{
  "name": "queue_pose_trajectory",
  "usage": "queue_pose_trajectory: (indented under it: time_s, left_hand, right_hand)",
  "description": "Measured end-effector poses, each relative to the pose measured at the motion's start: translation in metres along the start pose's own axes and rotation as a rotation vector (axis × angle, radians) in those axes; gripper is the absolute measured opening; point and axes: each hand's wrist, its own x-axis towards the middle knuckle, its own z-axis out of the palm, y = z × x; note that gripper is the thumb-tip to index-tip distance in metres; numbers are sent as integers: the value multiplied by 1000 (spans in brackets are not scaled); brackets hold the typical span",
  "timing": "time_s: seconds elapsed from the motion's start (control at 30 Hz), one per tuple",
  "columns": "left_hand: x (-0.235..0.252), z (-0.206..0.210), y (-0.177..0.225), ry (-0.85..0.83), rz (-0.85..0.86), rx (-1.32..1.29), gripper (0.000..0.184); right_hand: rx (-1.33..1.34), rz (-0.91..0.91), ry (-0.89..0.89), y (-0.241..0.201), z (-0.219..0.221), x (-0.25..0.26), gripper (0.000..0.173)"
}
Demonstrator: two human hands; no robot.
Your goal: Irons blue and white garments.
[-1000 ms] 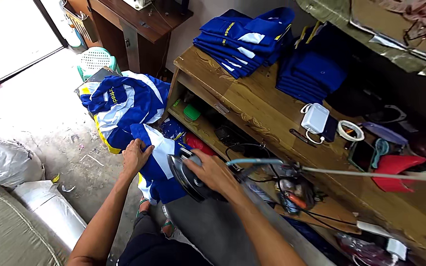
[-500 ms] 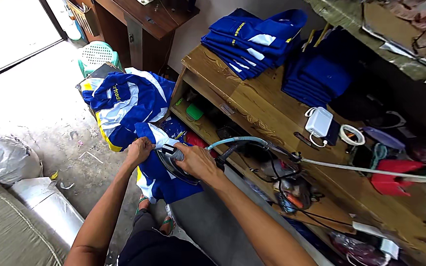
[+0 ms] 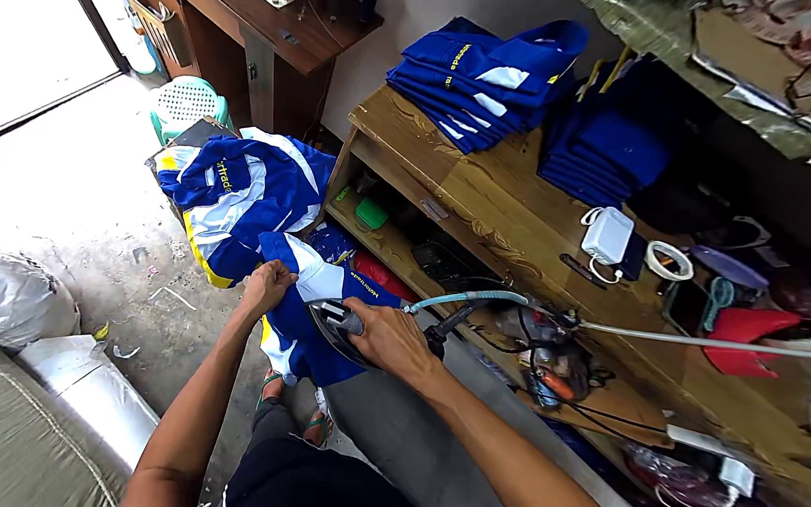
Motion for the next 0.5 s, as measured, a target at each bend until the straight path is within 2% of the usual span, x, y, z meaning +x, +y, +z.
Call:
queue_pose_trajectory:
  time_s: [0.1, 0.23, 0.33, 0.5]
  left_hand:
    - [0, -2, -1, -6, -12, -14, 33]
    - [-10, -10, -2, -31, -63, 75, 45]
    - [-14, -10, -3, -74, -50, 98, 36]
    - [-13, -5, -9, -29, 8, 2, 29]
  right_hand:
    - [10, 42, -41, -14, -14, 25, 41]
    - [-30, 21, -60, -17, -22, 38, 38]
    - [-27, 43, -49, -9, -28, 43, 40]
    - [-8, 134, 25, 11, -31, 50, 40]
